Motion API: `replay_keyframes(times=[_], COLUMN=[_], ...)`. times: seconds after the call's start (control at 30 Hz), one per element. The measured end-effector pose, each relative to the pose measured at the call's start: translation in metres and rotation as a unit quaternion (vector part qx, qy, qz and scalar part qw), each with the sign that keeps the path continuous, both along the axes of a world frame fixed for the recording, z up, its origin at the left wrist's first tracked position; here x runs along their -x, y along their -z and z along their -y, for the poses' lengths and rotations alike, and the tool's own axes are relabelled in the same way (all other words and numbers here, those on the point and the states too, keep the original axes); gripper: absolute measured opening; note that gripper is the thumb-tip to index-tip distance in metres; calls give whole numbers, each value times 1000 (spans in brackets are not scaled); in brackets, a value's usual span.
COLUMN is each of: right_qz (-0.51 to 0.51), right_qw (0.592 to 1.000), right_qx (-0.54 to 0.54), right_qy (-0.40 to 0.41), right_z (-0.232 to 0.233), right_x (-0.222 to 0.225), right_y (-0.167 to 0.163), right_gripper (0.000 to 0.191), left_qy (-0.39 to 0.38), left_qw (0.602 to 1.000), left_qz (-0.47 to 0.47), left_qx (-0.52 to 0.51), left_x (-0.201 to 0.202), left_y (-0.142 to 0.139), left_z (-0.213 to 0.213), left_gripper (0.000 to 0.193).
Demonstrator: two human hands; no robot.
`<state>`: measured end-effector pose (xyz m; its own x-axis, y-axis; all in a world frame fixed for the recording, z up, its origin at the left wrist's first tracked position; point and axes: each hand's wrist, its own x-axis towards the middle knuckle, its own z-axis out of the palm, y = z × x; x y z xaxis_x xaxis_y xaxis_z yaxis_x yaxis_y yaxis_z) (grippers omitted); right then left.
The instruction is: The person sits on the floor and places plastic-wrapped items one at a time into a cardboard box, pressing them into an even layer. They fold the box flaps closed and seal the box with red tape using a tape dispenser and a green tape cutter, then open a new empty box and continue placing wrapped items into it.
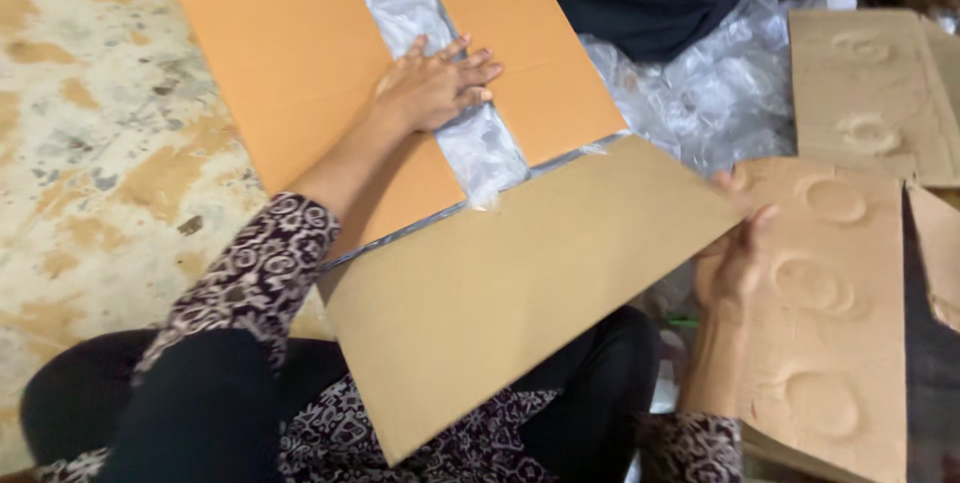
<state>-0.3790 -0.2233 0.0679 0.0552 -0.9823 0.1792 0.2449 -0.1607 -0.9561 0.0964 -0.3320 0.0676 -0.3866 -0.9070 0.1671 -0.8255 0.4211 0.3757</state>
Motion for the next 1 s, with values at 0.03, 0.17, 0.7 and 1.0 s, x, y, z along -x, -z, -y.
replay_keyframes(times=[0.03, 0.17, 0.7, 1.0], right_qz=[-8, -68, -691, -672], right_qw=[999, 987, 720, 733], right_qx=[42, 136, -13, -40], right_qy=[-4, 60, 60, 93], right_z=[7, 89, 235, 177], right_x=[-13, -97, -215, -199], right_y=[-17, -53, -9, 11], right_gripper=[81, 80, 83, 87], left_qy=[3, 7, 113, -227], left_qw=[1000, 1000, 771, 700], left_qz=[-4, -27, -578, -677], left_qx=[-2, 12, -243, 19], left_x=[0, -7, -178, -122], left_y=[0, 0, -39, 15], left_z=[-1, -3, -96, -205], left_gripper=[53, 51, 66, 25])
